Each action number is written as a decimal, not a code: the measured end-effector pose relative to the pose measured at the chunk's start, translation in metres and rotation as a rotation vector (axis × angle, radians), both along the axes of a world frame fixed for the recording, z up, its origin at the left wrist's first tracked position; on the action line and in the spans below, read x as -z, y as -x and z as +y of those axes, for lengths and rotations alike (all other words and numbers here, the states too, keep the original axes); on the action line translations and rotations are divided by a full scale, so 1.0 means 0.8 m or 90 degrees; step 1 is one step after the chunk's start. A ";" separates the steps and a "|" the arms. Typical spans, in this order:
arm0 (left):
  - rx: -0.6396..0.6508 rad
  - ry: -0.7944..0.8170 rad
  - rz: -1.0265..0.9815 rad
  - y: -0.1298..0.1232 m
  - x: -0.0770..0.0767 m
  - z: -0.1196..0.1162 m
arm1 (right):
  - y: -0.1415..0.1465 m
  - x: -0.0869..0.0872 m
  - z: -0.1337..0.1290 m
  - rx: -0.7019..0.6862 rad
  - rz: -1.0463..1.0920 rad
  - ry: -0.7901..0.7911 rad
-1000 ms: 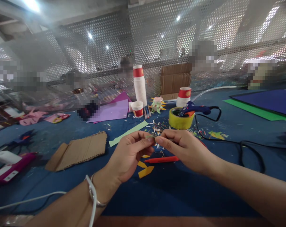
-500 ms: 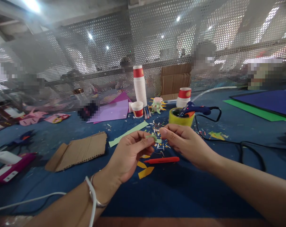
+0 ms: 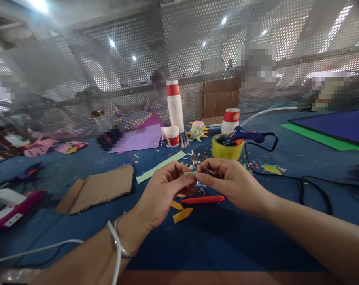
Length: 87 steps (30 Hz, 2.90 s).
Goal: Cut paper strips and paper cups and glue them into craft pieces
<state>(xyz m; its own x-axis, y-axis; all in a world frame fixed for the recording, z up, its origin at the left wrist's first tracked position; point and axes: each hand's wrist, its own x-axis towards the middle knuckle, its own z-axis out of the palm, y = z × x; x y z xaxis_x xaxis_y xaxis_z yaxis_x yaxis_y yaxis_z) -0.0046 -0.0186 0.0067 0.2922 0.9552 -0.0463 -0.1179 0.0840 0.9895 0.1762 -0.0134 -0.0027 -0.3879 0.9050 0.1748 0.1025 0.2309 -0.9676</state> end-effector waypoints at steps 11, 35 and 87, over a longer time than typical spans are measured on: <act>-0.016 -0.211 0.118 0.007 -0.001 -0.001 | 0.001 0.000 -0.001 0.052 0.043 -0.029; 0.028 -0.091 -0.037 0.006 0.004 0.002 | 0.002 -0.006 -0.003 0.014 0.147 0.087; -0.011 0.027 -0.132 -0.001 -0.005 -0.005 | -0.001 -0.001 -0.002 0.051 0.065 -0.020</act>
